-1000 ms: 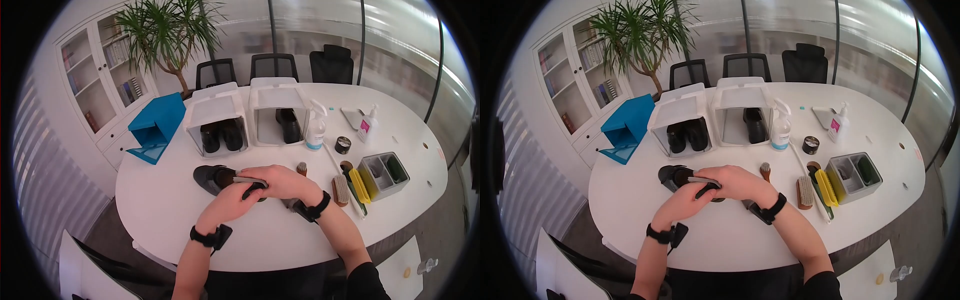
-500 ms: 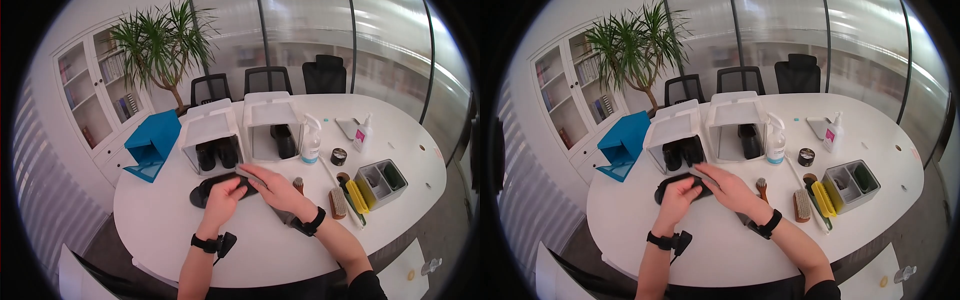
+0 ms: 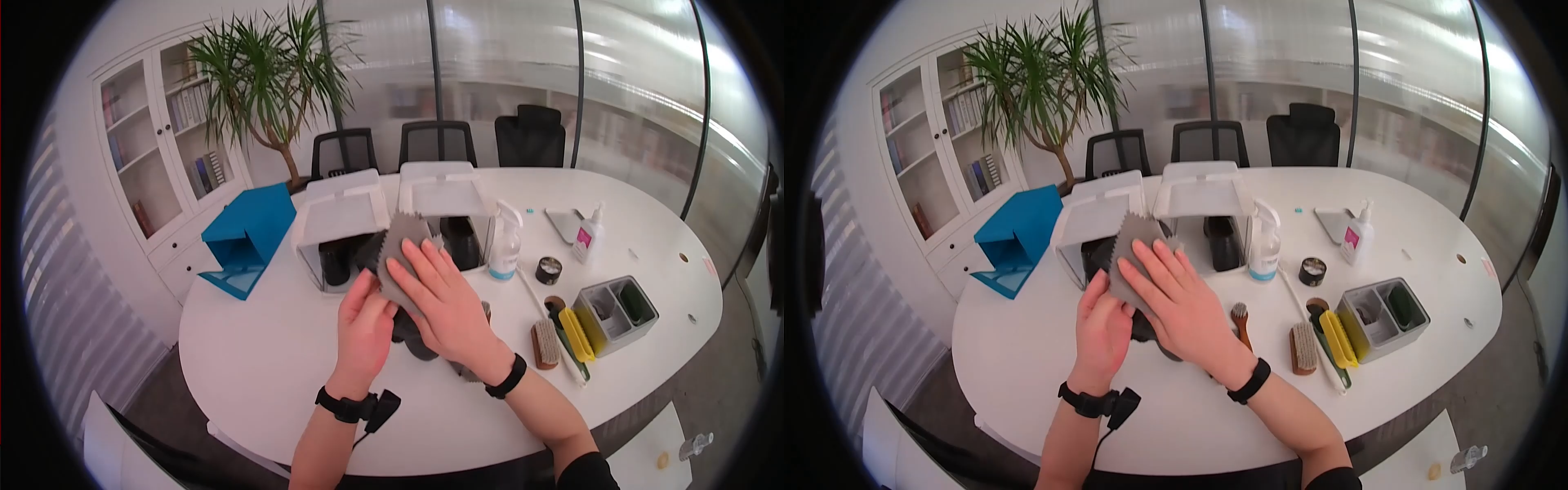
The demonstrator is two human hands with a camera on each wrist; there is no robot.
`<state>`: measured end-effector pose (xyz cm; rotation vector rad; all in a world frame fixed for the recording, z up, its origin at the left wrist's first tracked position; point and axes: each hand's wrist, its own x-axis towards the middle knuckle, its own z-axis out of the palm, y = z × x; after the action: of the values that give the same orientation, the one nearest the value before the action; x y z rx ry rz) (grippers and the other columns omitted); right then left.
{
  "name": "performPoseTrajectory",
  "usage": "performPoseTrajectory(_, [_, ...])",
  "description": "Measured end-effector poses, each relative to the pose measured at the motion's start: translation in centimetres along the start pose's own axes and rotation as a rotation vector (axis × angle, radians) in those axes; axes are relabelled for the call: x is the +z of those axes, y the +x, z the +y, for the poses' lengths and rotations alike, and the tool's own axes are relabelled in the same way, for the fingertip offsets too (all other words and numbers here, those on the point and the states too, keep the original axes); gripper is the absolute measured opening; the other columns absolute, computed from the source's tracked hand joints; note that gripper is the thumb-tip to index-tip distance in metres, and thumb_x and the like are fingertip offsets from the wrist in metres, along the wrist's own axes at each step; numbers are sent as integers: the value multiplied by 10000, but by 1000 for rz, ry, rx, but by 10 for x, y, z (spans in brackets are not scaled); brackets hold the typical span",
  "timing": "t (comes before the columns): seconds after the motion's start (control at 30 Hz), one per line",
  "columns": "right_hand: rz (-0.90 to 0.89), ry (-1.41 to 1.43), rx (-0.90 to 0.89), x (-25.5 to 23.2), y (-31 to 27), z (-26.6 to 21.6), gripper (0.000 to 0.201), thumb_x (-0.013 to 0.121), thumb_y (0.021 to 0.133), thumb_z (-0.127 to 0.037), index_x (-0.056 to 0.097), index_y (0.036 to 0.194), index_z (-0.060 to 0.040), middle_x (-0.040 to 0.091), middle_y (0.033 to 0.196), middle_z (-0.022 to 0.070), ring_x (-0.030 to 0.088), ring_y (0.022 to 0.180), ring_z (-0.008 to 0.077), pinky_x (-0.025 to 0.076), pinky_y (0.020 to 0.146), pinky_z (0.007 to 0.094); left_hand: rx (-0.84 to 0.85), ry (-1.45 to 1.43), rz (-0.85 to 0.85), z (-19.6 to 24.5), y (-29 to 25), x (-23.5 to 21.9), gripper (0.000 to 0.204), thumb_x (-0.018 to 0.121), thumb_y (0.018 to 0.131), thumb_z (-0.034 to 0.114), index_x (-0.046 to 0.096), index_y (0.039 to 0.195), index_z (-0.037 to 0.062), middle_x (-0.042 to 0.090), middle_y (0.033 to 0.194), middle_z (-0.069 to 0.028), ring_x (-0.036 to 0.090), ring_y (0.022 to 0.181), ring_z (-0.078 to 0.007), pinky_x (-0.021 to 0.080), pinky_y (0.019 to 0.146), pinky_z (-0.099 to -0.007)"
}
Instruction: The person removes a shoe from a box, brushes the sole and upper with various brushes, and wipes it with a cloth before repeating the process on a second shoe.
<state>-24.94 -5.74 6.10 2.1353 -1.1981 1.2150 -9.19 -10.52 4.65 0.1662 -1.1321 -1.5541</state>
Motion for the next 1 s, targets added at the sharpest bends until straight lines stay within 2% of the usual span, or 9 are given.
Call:
performPoseTrajectory(0.13, [-51, 180, -41, -2, 7, -2, 694, 678, 850, -22, 524, 1521, -110, 439, 1621, 118, 405, 1497, 355, 378, 1216, 499, -62, 809, -33, 15, -15, 8, 324, 414, 1123, 193, 585, 1279, -32, 637, 1139, -70, 565, 1016, -98, 464, 898, -272])
performPoseTrajectory(0.27, [-47, 165, -65, 19, 1, -13, 690, 683, 854, -13, 520, 1520, -90, 442, 1618, 118, 409, 1498, 339, 395, 1216, 487, -179, 843, 36, 25, -24, -6, 370, 384, 1133, 261, 581, 1192, -47, 621, 993, -30, 537, 885, -108, 455, 780, -289])
performPoseTrajectory(0.33, [-45, 160, -65, 32, -4, -11, 691, 679, 869, -16, 502, 1533, -85, 435, 1623, 119, 408, 1499, 324, 407, 1210, 477, -138, 881, 51, 38, -20, -13, 352, 432, 1118, 233, 614, 1132, -68, 691, 943, -117, 617, 865, -205, 497, 805, -354])
performPoseTrajectory(0.4, [-120, 265, 14, 41, -13, -8, 700, 671, 884, -14, 475, 1551, -91, 439, 1621, 113, 405, 1503, 308, 396, 1221, 461, -188, 1292, -11, 55, -19, -20, 360, 477, 1105, 233, 623, 983, -73, 653, 789, -76, 574, 737, -185, 482, 710, -386])
performPoseTrajectory(0.47, [-178, 226, 2, 48, -27, -7, 706, 670, 884, -13, 465, 1555, -91, 445, 1617, 110, 409, 1501, 301, 391, 1226, 453, -182, 1199, -3, 67, -15, -26, 387, 529, 1088, 243, 603, 890, -81, 608, 692, -34, 549, 659, -157, 439, 629, -396])
performPoseTrajectory(0.6, [-309, 202, -44, 52, -36, 3, 717, 668, 879, -4, 451, 1559, -87, 462, 1603, 107, 417, 1498, 290, 374, 1239, 440, -322, 721, 86, 43, -11, -69, 376, 543, 1095, 299, 673, 1008, -43, 675, 925, -46, 669, 859, -163, 551, 775, -292])
performPoseTrajectory(0.7, [-343, 230, -28, 60, -45, 5, 708, 655, 882, 2, 450, 1554, -79, 472, 1593, 119, 435, 1485, 295, 380, 1235, 442, -422, 650, 402, 30, -16, -70, 377, 540, 1096, 318, 649, 1154, -38, 680, 1066, -87, 693, 1019, -208, 584, 830, -302])
performPoseTrajectory(0.8, [-394, 191, 3, 65, -50, 12, 687, 636, 894, 5, 449, 1551, -70, 489, 1576, 133, 459, 1467, 299, 385, 1230, 441, -480, 201, 203, -8, -18, -135, 258, 587, 1075, 268, 613, 1207, 48, 652, 1150, -71, 663, 1096, -184, 542, 915, -305])
performPoseTrajectory(1.0, [-409, 247, 73, 68, -53, 19, 648, 609, 922, -10, 450, 1548, -65, 504, 1563, 150, 451, 1471, 328, 367, 1236, 454, -503, 415, 160, -7, -18, -103, 197, 636, 1050, 233, 515, 1145, 109, 578, 1019, 27, 545, 837, -45, 483, 763, -236])
